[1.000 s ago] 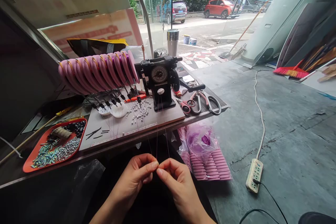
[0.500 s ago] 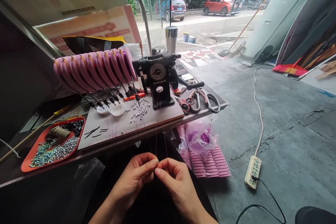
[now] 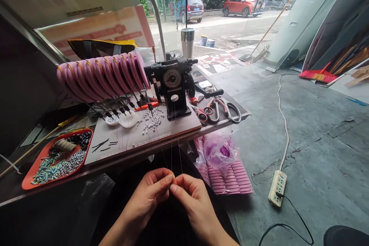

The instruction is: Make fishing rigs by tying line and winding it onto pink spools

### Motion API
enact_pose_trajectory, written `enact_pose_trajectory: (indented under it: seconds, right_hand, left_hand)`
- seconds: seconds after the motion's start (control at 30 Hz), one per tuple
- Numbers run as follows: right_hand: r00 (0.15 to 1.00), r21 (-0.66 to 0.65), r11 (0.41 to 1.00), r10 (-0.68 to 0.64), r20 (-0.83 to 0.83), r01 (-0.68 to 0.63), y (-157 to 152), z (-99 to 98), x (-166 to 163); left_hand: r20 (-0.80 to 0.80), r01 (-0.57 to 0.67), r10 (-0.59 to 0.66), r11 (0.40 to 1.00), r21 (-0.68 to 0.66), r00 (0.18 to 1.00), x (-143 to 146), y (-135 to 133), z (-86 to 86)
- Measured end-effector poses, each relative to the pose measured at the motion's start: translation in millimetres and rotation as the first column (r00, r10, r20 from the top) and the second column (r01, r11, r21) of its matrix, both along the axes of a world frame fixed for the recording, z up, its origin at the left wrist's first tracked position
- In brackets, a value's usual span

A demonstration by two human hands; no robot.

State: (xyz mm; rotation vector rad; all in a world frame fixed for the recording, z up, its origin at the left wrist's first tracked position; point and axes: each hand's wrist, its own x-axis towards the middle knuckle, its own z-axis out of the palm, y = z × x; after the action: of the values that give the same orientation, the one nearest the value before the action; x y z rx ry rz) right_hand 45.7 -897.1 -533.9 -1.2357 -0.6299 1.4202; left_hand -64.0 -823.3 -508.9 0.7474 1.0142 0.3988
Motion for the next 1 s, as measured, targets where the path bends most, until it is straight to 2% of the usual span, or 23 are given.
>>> enact_pose_trajectory:
  seconds: [0.13, 0.27, 0.43, 0.5, 0.73, 1.0]
  right_hand:
    - [0.998, -0.017, 0.999, -0.05, 0.036, 0.051, -2.1, -2.0, 0.9]
    - [0.991, -0.018, 0.992, -0.124, 0.049, 0.125, -3.8, -3.0, 0.6]
    - [0.987, -0.062, 0.997, -0.047, -0.151, 0.038, -1.9, -6.0, -1.2]
    - [0.983, -0.076, 0.997, -0.016, -0.184, 0.002, -1.4, -8.4, -0.6]
    - [0.991, -0.128, 0.991, 0.025, -0.129, -0.041, -2.2, -7.7, 3.1]
    - [0.986, -0.143, 0.988, 0.037, -0.165, -0.061, -1.0, -3.7, 5.3]
  left_hand:
    - [-0.011, -0.059, 0.059, 0.998, 0.003, 0.998, -0.7, -1.8, -3.6]
    - [0.045, -0.101, 0.105, 0.992, -0.08, 0.993, -2.5, -4.2, -5.4]
    - [0.065, -0.153, 0.168, 0.97, -0.189, 0.984, -2.8, -8.1, -6.4]
    - [0.062, -0.179, 0.195, 0.963, -0.202, 0.979, -1.7, -8.9, -6.3]
    - [0.034, -0.196, 0.203, 0.968, -0.156, 0.978, 0.3, -9.7, -4.1]
    - [0.003, -0.136, 0.136, 0.989, -0.058, 0.991, -0.6, -10.4, -11.1]
